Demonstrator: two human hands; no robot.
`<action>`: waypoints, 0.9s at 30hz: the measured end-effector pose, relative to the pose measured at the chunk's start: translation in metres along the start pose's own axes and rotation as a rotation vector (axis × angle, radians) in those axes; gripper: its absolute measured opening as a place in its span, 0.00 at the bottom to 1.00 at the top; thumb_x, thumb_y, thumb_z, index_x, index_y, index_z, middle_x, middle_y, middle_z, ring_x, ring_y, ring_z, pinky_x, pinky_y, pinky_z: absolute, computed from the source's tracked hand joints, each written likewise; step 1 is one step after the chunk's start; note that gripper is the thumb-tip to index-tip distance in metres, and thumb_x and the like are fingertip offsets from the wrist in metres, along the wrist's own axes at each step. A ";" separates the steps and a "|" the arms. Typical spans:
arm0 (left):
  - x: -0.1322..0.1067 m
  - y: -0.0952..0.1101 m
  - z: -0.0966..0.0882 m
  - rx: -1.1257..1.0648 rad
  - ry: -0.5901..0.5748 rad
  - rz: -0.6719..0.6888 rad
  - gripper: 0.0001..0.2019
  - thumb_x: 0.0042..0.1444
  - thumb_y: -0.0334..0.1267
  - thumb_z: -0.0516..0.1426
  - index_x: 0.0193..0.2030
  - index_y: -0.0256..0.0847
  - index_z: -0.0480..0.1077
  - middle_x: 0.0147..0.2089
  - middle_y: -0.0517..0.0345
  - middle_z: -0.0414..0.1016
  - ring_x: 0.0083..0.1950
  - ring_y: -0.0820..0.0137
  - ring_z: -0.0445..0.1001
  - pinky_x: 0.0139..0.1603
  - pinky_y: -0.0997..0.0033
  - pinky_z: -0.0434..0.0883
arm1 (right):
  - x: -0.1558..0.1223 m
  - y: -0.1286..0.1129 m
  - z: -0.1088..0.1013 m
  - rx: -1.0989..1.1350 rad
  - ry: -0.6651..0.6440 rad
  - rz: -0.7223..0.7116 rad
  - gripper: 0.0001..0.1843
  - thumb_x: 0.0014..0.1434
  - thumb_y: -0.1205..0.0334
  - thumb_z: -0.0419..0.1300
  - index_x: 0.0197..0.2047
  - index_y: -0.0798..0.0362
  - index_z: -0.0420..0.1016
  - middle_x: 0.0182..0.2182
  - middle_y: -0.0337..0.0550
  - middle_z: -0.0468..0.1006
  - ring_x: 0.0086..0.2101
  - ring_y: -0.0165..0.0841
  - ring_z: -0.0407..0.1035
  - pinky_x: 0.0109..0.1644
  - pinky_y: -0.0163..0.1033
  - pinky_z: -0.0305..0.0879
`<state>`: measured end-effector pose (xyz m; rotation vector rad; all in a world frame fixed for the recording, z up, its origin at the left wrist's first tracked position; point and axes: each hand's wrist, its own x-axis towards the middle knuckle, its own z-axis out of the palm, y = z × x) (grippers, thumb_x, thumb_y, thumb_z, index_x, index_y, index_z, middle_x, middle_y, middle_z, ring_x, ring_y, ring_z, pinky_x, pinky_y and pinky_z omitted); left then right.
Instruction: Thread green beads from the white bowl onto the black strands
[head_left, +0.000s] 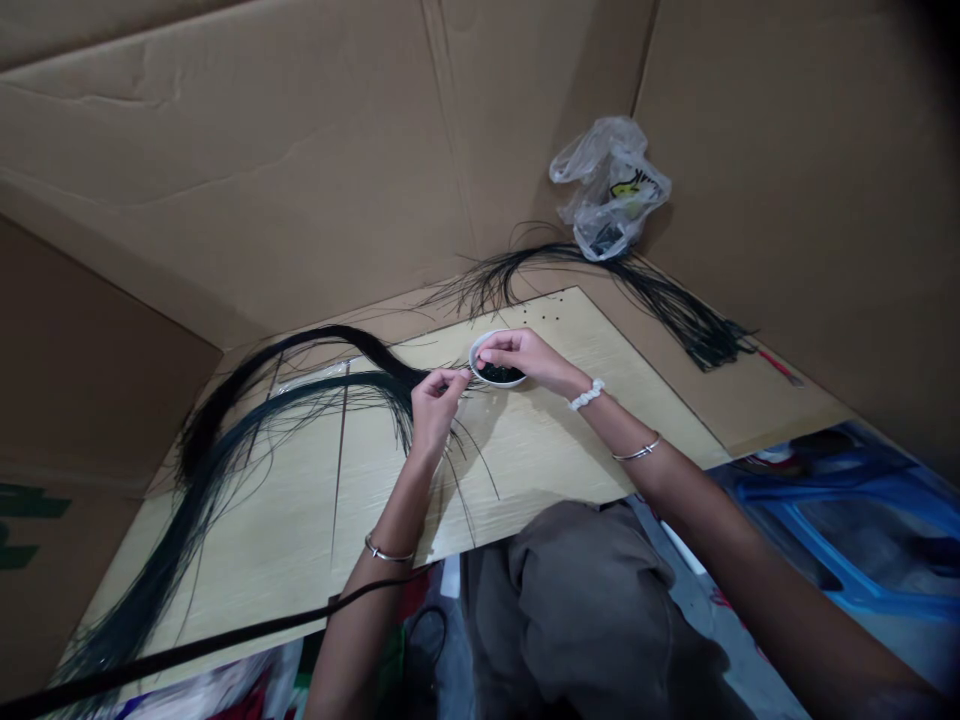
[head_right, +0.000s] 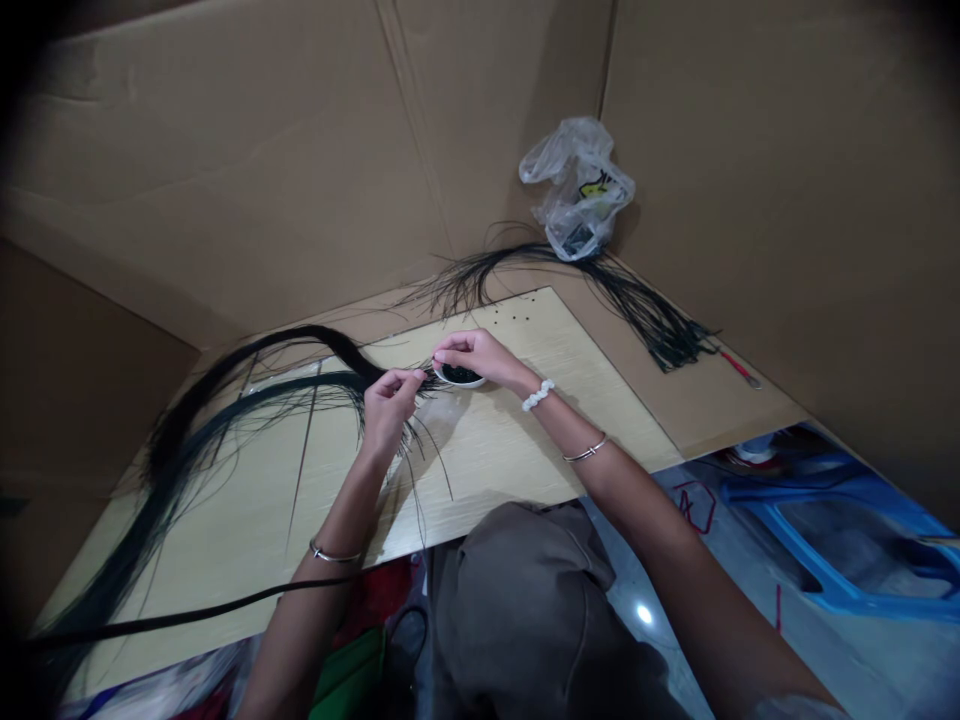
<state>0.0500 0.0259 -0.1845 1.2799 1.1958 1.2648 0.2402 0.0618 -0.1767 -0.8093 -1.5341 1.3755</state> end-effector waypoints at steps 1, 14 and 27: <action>0.000 0.000 0.000 0.005 0.000 0.000 0.13 0.50 0.47 0.66 0.31 0.38 0.76 0.24 0.62 0.68 0.24 0.77 0.58 0.23 0.77 0.52 | 0.000 0.000 0.000 -0.010 0.000 -0.005 0.15 0.56 0.53 0.66 0.37 0.59 0.79 0.36 0.45 0.81 0.37 0.30 0.72 0.45 0.36 0.66; 0.000 -0.001 -0.001 0.075 -0.008 0.043 0.11 0.50 0.44 0.65 0.28 0.38 0.74 0.27 0.60 0.71 0.25 0.77 0.59 0.24 0.76 0.54 | -0.002 -0.004 -0.004 -0.212 -0.013 -0.030 0.13 0.56 0.55 0.66 0.38 0.57 0.80 0.37 0.45 0.81 0.38 0.32 0.73 0.47 0.39 0.67; -0.002 0.002 -0.001 0.131 -0.057 0.077 0.10 0.50 0.41 0.65 0.26 0.37 0.74 0.24 0.62 0.66 0.24 0.78 0.57 0.24 0.76 0.54 | -0.003 -0.001 -0.015 -0.249 -0.129 -0.046 0.15 0.57 0.53 0.66 0.38 0.57 0.81 0.38 0.44 0.81 0.39 0.32 0.73 0.47 0.38 0.66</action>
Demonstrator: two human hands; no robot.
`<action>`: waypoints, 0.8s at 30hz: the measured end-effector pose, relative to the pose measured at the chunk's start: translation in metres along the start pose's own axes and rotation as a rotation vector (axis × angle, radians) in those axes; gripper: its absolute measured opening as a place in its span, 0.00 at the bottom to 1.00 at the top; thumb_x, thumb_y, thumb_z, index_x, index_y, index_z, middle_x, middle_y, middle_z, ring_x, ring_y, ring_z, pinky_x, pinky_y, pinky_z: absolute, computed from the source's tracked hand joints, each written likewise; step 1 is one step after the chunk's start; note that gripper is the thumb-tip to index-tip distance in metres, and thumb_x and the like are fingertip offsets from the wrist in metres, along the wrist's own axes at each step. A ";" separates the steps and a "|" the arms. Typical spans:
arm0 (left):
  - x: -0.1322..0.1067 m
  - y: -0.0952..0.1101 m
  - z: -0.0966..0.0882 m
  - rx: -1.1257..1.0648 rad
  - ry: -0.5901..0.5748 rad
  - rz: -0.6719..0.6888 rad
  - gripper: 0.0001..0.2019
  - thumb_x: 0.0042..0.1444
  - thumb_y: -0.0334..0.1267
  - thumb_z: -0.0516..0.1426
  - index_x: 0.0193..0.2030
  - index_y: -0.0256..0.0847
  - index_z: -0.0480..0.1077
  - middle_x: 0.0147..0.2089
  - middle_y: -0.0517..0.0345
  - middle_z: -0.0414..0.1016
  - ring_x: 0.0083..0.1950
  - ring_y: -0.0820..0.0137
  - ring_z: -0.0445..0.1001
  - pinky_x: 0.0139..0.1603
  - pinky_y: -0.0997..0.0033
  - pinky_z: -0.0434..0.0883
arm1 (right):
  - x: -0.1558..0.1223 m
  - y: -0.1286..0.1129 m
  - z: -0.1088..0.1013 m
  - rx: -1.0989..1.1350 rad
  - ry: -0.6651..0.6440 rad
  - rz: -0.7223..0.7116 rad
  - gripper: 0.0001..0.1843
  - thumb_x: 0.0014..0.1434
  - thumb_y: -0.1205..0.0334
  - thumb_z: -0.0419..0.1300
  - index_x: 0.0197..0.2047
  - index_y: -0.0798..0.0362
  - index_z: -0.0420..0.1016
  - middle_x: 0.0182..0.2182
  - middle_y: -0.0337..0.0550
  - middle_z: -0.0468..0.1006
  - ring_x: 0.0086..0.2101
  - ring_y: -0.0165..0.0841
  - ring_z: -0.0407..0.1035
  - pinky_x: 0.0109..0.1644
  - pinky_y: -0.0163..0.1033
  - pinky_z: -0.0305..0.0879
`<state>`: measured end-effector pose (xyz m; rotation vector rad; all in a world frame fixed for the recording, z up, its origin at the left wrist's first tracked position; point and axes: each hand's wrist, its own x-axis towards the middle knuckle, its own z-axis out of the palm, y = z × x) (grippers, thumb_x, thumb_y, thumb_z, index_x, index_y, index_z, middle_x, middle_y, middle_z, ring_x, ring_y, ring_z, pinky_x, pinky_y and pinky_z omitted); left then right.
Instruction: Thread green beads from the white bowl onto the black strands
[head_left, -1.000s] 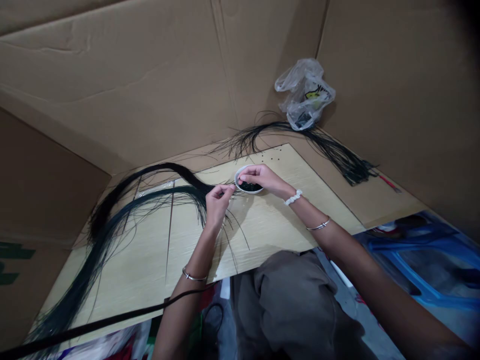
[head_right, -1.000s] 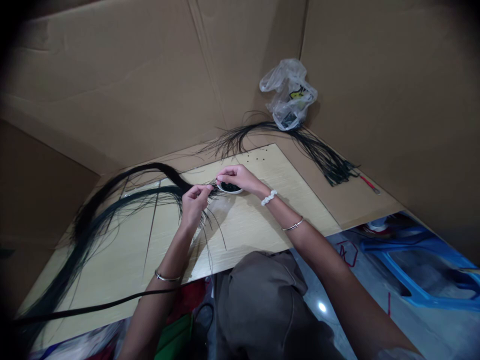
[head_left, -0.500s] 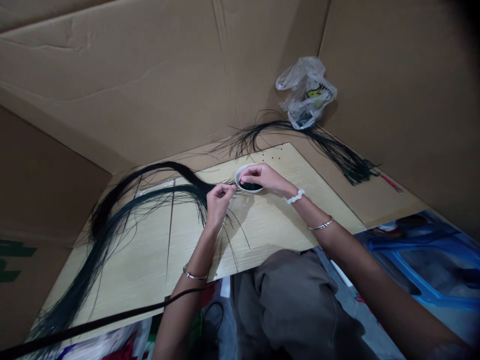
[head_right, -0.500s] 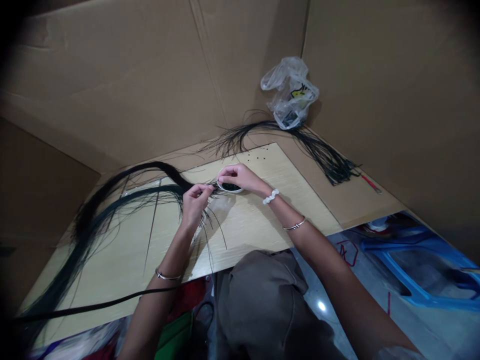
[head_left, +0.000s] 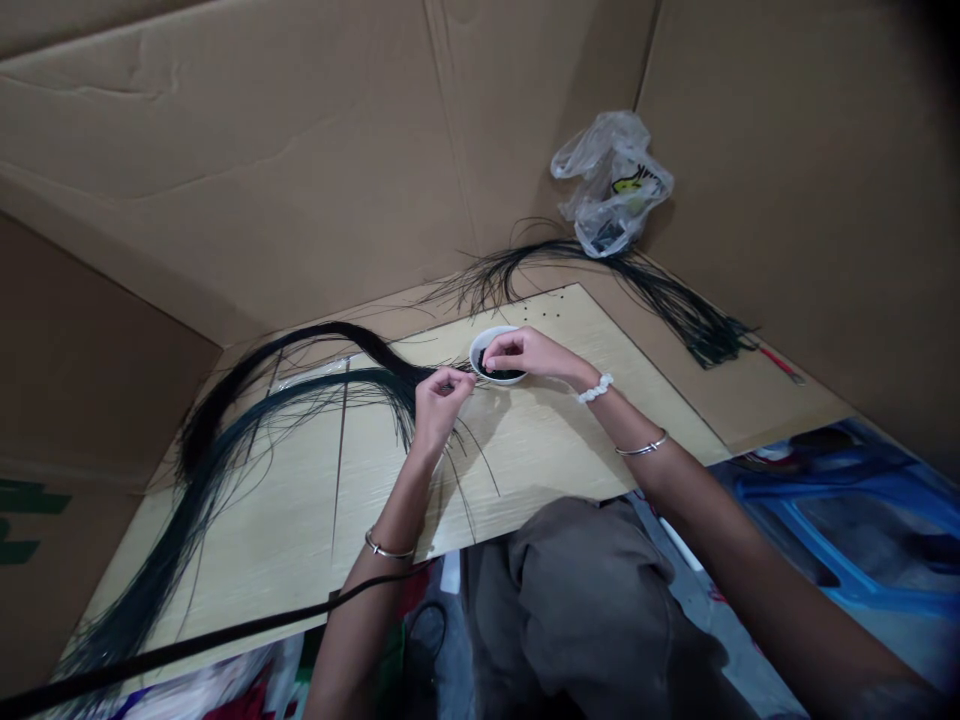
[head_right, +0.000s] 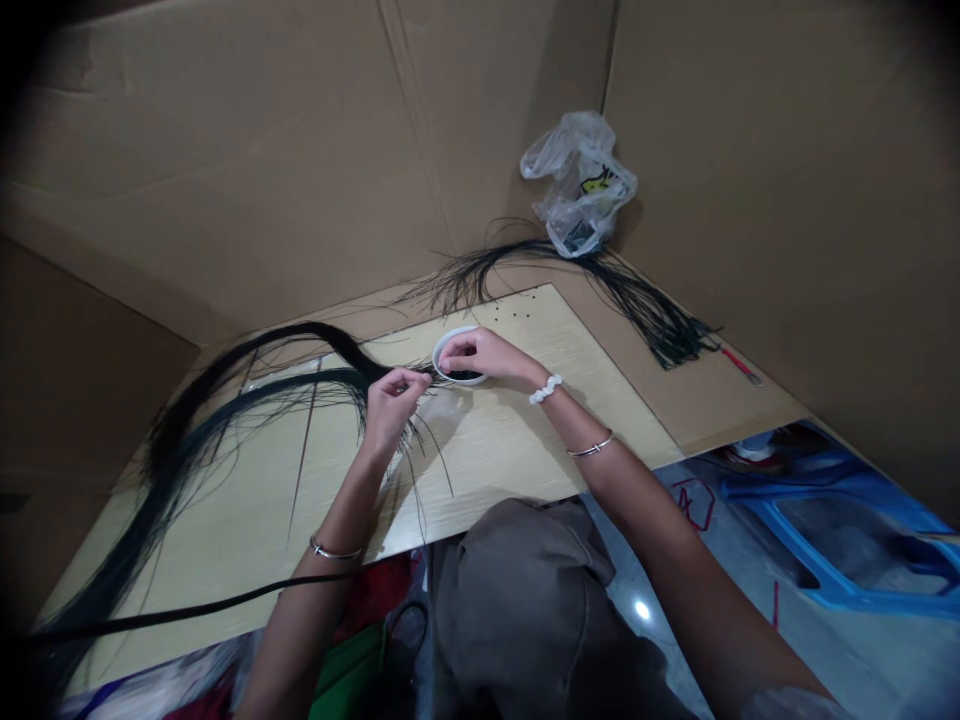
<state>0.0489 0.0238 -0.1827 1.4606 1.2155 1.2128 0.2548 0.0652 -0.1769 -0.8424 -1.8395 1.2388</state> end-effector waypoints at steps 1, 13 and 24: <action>0.000 0.000 0.000 0.003 -0.009 -0.003 0.10 0.50 0.41 0.65 0.26 0.38 0.74 0.23 0.62 0.66 0.23 0.78 0.56 0.24 0.76 0.53 | 0.000 0.000 -0.001 -0.002 -0.010 -0.002 0.15 0.57 0.53 0.66 0.38 0.57 0.81 0.37 0.44 0.81 0.39 0.31 0.73 0.46 0.37 0.66; 0.001 -0.002 0.002 -0.099 0.010 -0.067 0.12 0.49 0.44 0.66 0.27 0.37 0.74 0.23 0.62 0.67 0.23 0.78 0.57 0.23 0.77 0.53 | -0.002 -0.004 0.006 0.218 -0.010 0.120 0.14 0.57 0.55 0.66 0.37 0.59 0.81 0.34 0.44 0.78 0.29 0.25 0.64 0.32 0.32 0.58; -0.001 0.000 0.004 -0.111 0.057 -0.047 0.14 0.48 0.47 0.67 0.29 0.37 0.76 0.26 0.60 0.73 0.24 0.77 0.62 0.25 0.76 0.58 | -0.001 -0.004 0.012 0.391 -0.018 0.185 0.14 0.55 0.56 0.68 0.38 0.61 0.80 0.34 0.48 0.79 0.25 0.21 0.56 0.22 0.28 0.46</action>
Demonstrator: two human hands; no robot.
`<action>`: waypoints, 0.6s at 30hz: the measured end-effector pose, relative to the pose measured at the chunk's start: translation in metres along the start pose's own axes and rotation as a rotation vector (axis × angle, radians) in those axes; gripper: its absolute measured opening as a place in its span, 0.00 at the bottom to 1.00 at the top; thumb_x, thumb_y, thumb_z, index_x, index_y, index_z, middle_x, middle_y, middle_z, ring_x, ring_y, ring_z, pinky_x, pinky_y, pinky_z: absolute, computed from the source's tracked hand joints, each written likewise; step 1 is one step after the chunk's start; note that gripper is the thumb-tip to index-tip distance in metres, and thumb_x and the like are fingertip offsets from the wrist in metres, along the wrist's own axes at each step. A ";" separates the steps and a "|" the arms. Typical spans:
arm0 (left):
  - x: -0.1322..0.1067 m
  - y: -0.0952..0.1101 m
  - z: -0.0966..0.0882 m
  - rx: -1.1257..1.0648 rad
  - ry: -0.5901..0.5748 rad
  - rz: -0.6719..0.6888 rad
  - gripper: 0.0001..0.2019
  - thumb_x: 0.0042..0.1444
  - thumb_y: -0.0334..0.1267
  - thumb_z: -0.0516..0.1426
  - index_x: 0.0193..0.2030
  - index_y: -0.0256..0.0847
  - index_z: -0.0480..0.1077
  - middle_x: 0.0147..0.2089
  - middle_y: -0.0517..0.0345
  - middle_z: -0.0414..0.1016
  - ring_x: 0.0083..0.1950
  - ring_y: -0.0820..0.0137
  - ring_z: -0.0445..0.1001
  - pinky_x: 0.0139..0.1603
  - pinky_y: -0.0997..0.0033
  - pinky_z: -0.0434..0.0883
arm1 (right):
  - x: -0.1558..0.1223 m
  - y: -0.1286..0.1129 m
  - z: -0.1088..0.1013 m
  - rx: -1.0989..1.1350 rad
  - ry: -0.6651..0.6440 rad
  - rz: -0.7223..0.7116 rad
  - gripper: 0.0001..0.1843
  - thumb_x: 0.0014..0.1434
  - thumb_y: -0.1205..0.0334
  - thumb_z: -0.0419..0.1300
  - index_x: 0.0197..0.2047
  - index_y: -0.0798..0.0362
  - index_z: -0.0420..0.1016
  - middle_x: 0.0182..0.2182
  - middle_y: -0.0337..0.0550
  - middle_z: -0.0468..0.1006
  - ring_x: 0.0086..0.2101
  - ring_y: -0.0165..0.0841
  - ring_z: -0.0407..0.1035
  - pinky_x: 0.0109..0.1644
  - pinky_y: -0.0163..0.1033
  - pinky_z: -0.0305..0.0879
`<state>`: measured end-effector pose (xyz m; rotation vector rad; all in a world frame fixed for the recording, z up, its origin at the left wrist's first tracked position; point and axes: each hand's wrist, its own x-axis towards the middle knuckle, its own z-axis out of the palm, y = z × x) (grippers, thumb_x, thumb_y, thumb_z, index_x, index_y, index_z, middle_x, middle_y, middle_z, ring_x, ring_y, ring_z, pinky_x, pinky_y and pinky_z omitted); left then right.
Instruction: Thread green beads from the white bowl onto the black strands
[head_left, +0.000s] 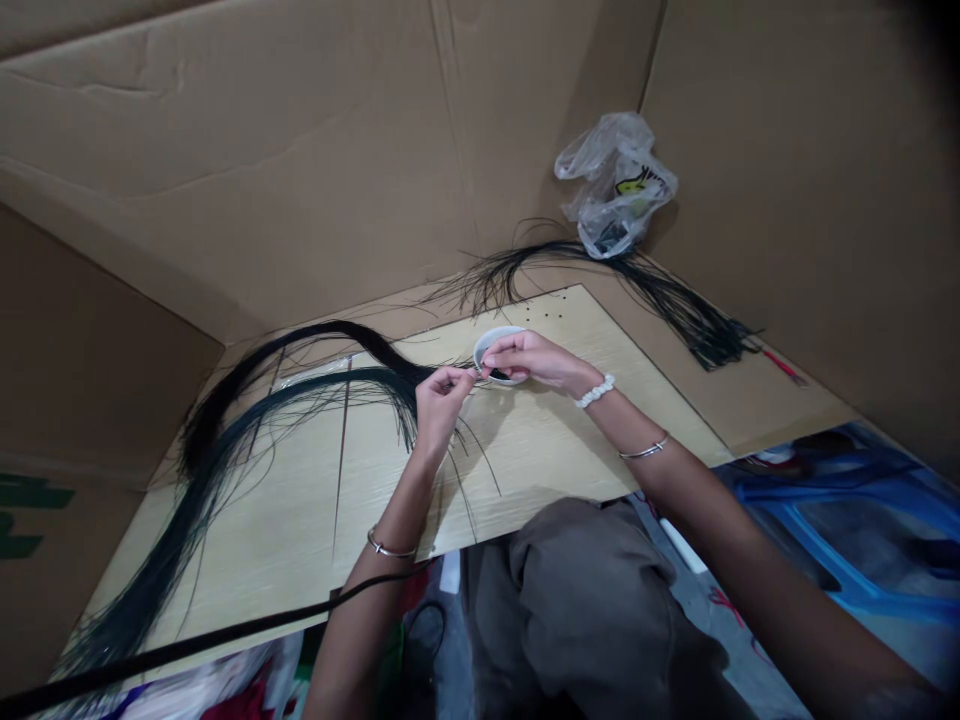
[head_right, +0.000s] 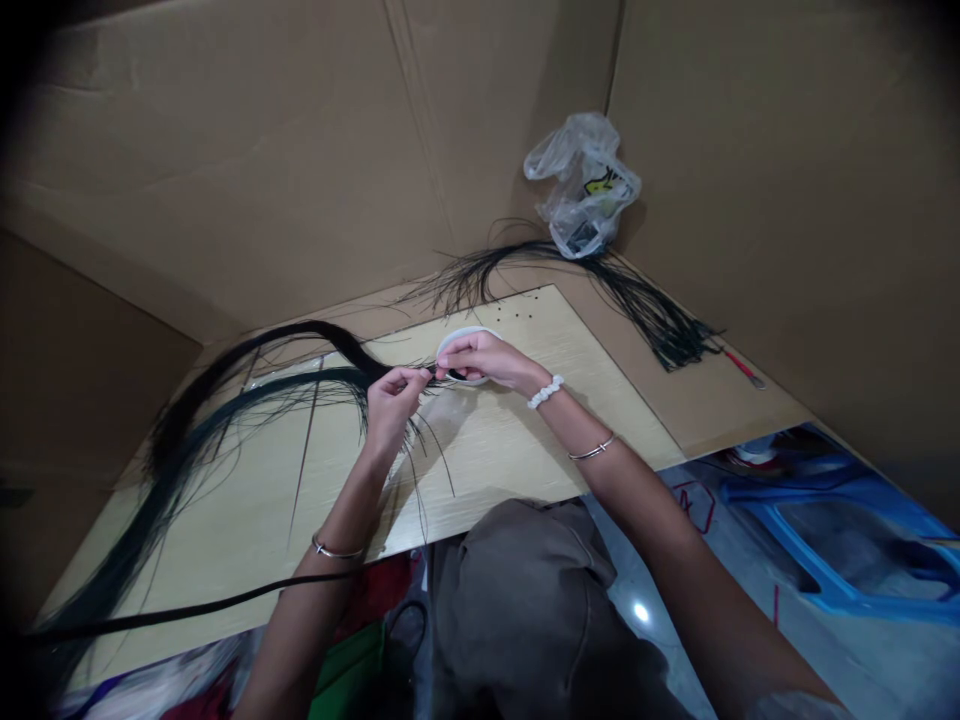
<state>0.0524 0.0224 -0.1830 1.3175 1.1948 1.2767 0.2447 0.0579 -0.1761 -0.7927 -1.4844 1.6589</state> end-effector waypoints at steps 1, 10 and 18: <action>0.000 0.000 0.000 -0.005 0.002 0.003 0.14 0.48 0.47 0.67 0.29 0.37 0.76 0.26 0.60 0.72 0.25 0.77 0.62 0.26 0.76 0.59 | 0.000 0.001 0.000 0.004 0.001 0.001 0.14 0.55 0.56 0.68 0.38 0.61 0.80 0.35 0.48 0.79 0.25 0.21 0.56 0.22 0.28 0.46; -0.001 0.003 0.001 -0.023 0.001 0.002 0.14 0.48 0.46 0.67 0.27 0.37 0.74 0.26 0.58 0.74 0.29 0.73 0.70 0.29 0.76 0.63 | 0.001 0.003 0.003 0.028 0.013 0.013 0.15 0.54 0.55 0.69 0.37 0.60 0.79 0.33 0.47 0.79 0.24 0.21 0.56 0.22 0.28 0.45; -0.001 0.001 0.001 -0.001 0.004 0.004 0.14 0.48 0.47 0.66 0.27 0.37 0.74 0.25 0.59 0.73 0.28 0.74 0.69 0.29 0.76 0.63 | 0.000 0.002 0.003 0.013 0.013 0.017 0.16 0.54 0.54 0.69 0.36 0.60 0.79 0.34 0.47 0.79 0.24 0.21 0.55 0.23 0.29 0.45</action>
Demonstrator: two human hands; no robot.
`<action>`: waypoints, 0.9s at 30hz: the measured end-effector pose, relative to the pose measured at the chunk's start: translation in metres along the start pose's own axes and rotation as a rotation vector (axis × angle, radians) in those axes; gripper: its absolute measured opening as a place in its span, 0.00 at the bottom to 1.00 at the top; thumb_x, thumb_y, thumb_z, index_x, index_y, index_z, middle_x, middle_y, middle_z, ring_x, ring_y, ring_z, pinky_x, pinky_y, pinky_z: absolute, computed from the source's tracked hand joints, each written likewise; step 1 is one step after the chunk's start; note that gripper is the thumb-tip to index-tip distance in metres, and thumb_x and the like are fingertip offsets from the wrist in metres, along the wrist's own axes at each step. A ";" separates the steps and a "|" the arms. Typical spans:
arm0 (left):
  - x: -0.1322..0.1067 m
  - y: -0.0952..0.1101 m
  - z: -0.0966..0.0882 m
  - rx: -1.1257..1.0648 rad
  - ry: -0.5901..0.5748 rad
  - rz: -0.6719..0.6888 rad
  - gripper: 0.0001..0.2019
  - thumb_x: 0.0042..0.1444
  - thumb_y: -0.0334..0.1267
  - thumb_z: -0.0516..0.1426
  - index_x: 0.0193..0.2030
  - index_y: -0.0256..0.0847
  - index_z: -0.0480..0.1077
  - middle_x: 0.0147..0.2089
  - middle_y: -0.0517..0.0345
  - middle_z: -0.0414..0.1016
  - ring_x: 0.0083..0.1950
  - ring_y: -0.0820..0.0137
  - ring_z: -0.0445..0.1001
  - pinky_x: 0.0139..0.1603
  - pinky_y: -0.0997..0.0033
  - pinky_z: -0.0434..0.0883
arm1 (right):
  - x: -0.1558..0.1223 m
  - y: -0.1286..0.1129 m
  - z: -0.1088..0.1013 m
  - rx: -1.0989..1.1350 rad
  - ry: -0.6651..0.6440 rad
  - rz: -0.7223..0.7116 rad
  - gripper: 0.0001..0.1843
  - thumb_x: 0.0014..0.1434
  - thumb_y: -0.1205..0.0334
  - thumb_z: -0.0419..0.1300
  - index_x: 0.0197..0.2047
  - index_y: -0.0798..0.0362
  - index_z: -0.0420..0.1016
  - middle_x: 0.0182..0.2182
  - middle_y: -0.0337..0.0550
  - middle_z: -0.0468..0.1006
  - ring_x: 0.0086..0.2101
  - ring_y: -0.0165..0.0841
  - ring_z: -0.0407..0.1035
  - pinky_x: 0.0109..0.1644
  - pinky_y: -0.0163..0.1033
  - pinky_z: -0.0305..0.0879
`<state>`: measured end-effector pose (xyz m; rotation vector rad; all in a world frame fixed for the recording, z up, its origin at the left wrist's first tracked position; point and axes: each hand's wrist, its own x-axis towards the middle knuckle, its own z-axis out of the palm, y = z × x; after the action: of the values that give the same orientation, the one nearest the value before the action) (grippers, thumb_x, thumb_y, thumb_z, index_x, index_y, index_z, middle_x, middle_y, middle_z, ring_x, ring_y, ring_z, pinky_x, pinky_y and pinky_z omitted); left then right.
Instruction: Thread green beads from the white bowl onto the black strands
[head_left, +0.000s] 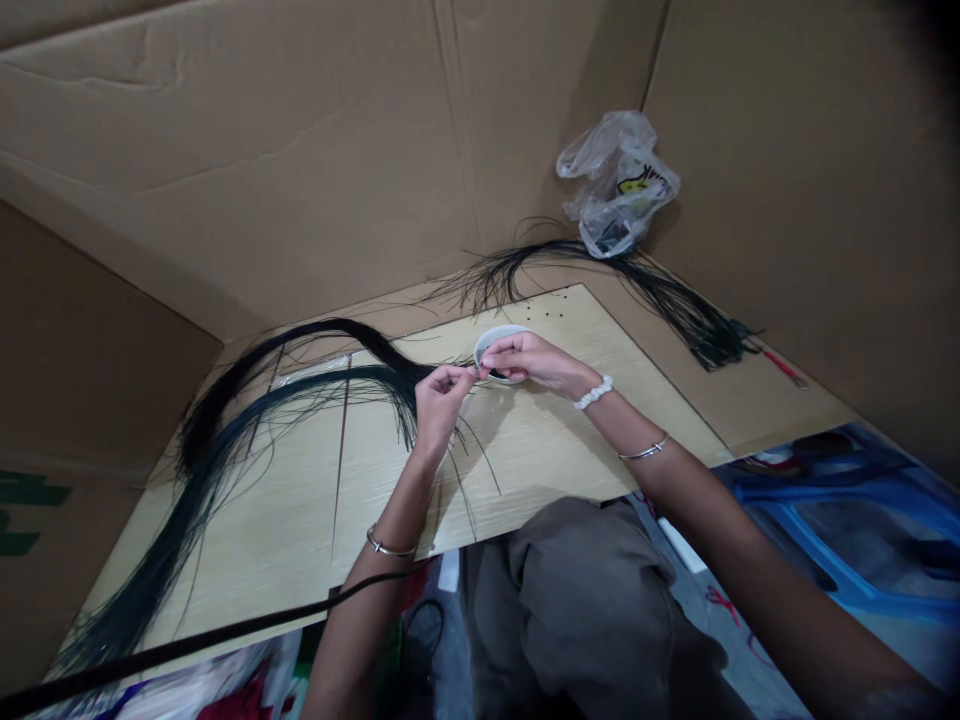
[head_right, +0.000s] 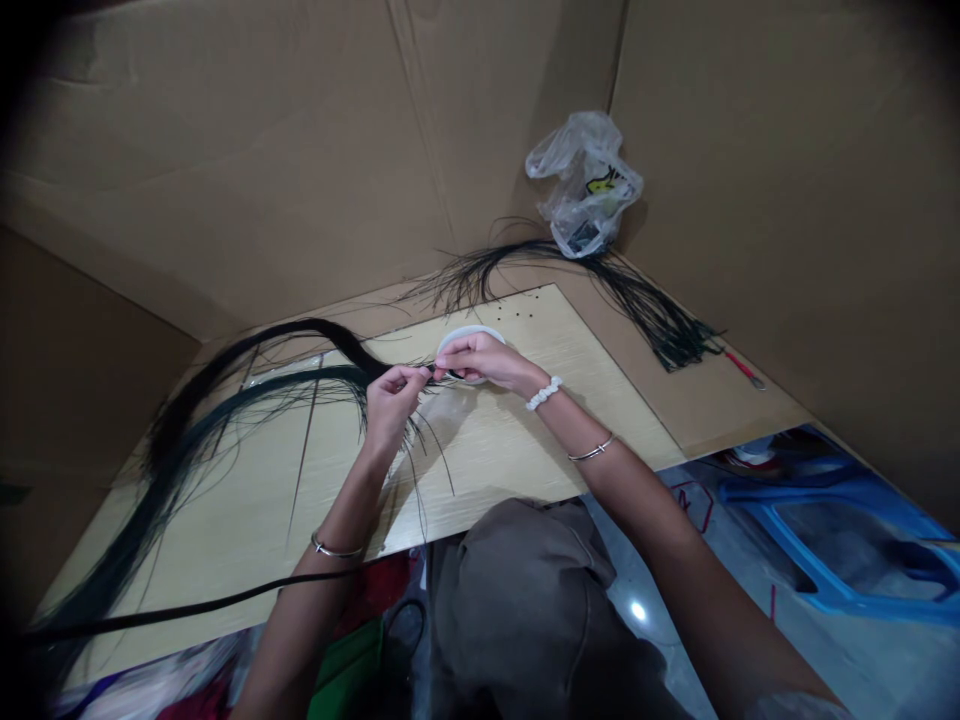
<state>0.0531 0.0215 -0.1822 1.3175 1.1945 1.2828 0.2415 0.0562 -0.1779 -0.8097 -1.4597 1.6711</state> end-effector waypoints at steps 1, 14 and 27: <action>0.000 -0.001 0.000 0.000 -0.002 0.002 0.14 0.48 0.47 0.66 0.27 0.37 0.74 0.25 0.59 0.73 0.28 0.74 0.69 0.29 0.76 0.63 | 0.000 0.000 0.000 -0.006 -0.002 0.000 0.16 0.55 0.54 0.69 0.37 0.60 0.79 0.34 0.46 0.79 0.24 0.21 0.54 0.22 0.30 0.44; 0.000 -0.002 -0.002 0.077 -0.007 0.042 0.13 0.52 0.47 0.65 0.30 0.37 0.77 0.28 0.58 0.76 0.25 0.76 0.64 0.26 0.76 0.60 | 0.001 -0.002 0.007 -0.086 0.054 -0.034 0.18 0.56 0.50 0.68 0.36 0.60 0.79 0.28 0.42 0.75 0.22 0.21 0.53 0.23 0.31 0.44; 0.003 -0.006 -0.002 0.083 0.002 0.051 0.11 0.52 0.44 0.64 0.35 0.39 0.76 0.29 0.59 0.73 0.26 0.76 0.63 0.26 0.76 0.60 | -0.004 -0.010 0.012 -0.285 0.113 -0.117 0.15 0.59 0.53 0.64 0.32 0.58 0.78 0.29 0.42 0.76 0.28 0.25 0.62 0.30 0.33 0.53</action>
<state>0.0505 0.0250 -0.1875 1.4151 1.2338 1.2824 0.2351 0.0469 -0.1664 -0.9364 -1.6538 1.3268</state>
